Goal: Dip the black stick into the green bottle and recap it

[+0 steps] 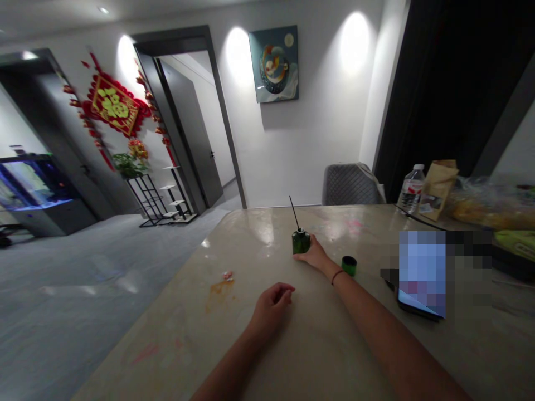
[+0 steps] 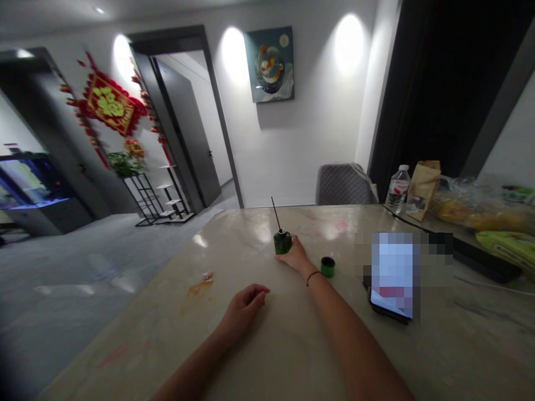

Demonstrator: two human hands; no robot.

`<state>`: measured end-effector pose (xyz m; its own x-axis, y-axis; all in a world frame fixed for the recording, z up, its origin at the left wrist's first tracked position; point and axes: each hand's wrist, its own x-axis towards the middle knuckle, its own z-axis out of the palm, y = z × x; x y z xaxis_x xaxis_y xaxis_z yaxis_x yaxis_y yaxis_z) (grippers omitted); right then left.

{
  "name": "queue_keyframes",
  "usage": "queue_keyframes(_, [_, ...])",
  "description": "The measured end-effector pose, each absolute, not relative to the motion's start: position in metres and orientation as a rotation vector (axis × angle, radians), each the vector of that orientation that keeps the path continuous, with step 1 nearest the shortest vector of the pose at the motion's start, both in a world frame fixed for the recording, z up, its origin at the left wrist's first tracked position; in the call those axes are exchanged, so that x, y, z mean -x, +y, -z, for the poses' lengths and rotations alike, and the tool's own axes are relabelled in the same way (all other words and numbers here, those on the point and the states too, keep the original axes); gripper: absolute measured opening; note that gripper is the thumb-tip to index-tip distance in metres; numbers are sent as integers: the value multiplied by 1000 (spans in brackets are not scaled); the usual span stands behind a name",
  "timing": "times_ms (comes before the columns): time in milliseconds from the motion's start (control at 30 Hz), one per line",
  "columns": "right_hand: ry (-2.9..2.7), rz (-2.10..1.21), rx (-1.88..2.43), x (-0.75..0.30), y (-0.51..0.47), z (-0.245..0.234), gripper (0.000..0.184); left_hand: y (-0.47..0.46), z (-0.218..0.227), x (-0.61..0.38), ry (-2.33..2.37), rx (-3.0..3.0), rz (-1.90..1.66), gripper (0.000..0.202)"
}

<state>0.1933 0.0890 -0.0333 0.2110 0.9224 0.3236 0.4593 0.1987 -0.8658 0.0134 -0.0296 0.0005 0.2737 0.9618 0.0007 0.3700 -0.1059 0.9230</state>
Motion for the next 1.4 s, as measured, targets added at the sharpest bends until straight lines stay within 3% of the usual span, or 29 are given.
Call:
queue_keyframes(600, [-1217, -738, 1270, -201, 96, 46, 72, -30, -2, -14, 1265, -1628, -833, 26])
queue_keyframes(800, [-1226, -448, 1414, -192, 96, 49, 85, -31, -2, -14, 1247, -1616, -833, 24])
queue_keyframes(933, [-1290, -274, 1433, -187, 92, 50, 79, -30, -2, -14, 1232, -1611, -834, 25])
queue_keyframes(1200, [-1297, -470, 1436, -192, 95, 50, 71, -30, 0, -14, 1243, -1621, -836, 25])
queue_keyframes(1400, [-1328, -278, 1483, -189, 92, 49, 74, -30, -3, -14, 1256, -1633, -825, 25])
